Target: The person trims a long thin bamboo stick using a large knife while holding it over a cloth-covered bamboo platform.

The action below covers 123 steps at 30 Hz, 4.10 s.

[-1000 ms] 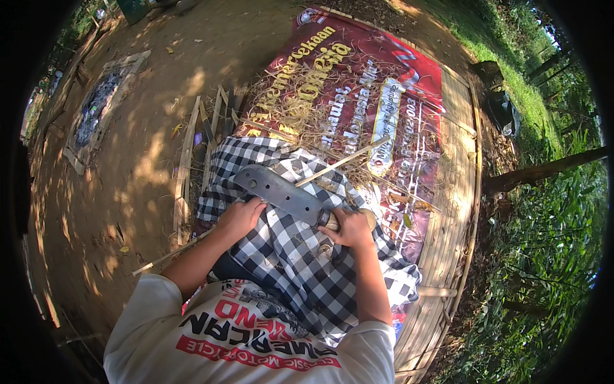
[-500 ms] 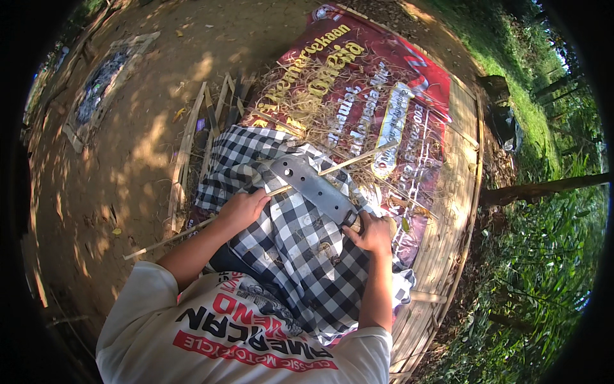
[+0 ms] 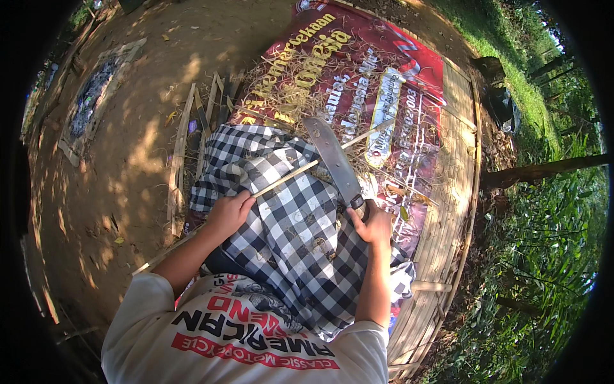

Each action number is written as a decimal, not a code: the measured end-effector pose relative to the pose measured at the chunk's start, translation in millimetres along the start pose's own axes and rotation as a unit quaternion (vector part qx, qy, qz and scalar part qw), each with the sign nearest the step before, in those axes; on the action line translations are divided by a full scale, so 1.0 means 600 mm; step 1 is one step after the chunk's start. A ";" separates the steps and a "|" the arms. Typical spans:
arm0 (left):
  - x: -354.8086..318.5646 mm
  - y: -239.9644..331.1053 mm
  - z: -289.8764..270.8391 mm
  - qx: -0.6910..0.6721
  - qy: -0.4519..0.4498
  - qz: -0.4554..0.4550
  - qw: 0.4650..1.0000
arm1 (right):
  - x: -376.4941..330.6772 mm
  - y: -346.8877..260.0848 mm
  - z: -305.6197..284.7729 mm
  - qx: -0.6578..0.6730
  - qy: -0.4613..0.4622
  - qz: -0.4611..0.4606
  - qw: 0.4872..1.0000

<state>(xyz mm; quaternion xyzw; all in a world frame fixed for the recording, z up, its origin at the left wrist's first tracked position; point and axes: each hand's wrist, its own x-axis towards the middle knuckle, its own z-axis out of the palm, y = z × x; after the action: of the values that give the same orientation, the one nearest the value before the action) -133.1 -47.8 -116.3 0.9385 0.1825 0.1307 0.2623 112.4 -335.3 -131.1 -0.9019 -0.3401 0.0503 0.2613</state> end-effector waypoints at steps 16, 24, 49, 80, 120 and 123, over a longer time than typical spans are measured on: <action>0.015 0.002 -0.006 -0.068 -0.058 -0.039 0.995 | 0.047 -0.131 0.058 -0.029 -0.106 -0.150 0.983; 0.028 0.004 -0.014 -0.145 -0.093 -0.069 0.983 | 0.062 -0.085 0.051 -0.060 -0.080 -0.194 0.976; 0.021 -0.032 -0.006 -0.248 -0.171 -0.145 0.942 | 0.042 -0.125 0.066 -0.010 -0.147 -0.123 0.981; 0.012 -0.051 0.002 -0.220 -0.146 -0.114 0.958 | 0.054 -0.018 0.004 -0.062 -0.134 -0.055 0.987; 0.086 -0.021 -0.070 -0.263 -0.189 -0.165 0.932 | 0.065 0.039 -0.002 0.070 0.117 0.277 0.951; 0.176 0.020 -0.127 -0.113 -0.122 -0.033 0.986 | 0.071 0.079 0.004 0.089 0.187 0.326 0.922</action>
<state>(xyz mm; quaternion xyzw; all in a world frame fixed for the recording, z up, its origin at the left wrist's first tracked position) -60.8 20.4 -30.9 0.9053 0.1637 0.0267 0.3912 172.3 -337.0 -153.5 -0.9291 0.0338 -0.0071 0.3683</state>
